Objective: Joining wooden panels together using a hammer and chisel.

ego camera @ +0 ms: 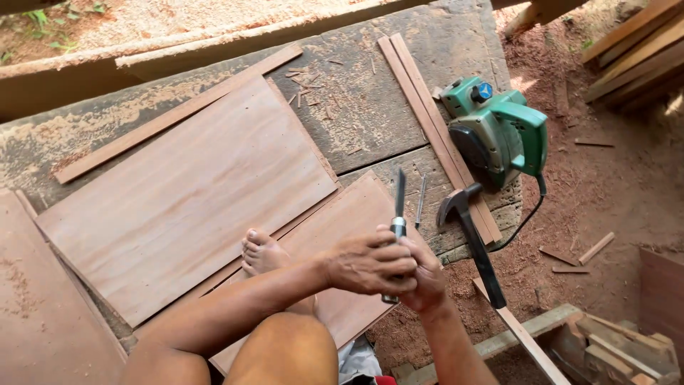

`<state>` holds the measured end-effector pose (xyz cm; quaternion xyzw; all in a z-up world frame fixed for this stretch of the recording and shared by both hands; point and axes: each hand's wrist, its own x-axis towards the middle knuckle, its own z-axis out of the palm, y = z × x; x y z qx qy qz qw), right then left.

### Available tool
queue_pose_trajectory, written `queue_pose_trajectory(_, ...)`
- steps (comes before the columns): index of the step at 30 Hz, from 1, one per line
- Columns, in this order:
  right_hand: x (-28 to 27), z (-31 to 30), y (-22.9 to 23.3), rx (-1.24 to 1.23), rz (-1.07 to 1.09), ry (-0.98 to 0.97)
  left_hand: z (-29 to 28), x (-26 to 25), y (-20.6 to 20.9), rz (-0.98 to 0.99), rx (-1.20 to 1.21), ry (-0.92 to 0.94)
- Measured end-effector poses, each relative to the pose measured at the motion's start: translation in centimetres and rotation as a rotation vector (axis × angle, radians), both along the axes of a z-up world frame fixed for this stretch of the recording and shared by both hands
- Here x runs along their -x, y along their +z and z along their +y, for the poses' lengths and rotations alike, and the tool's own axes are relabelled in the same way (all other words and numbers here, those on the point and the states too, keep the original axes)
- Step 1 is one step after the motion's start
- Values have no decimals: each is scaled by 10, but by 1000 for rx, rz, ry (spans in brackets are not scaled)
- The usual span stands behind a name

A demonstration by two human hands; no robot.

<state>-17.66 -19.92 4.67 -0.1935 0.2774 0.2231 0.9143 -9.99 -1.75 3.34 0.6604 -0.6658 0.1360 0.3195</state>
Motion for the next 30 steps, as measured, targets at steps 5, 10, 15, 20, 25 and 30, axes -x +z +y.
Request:
queue_pose_trajectory(5, -15, 13, 8, 762, -89, 57, 43, -24, -21, 183, 26, 173)
queue_pose_trajectory(10, -13, 5, -23, 1022, 91, 430, 107, -68, -118, 368, -225, 847)
queue_pose_trajectory(15, 12, 9, -60, 1553, -653, 488, 131, -92, -164, 317, -474, 1331)
queue_pose_trajectory(20, -2, 20, -31, 1617, -370, 639, 135, -89, -175, 363, -462, 1293)
queue_pose_trajectory(25, -9, 16, -27, 1506, -199, 627, 135, -90, -169, 375, -477, 1289)
queue_pose_trajectory(30, -7, 13, -29, 1578, -427, 578, 135, -91, -167, 376, -475, 1291)
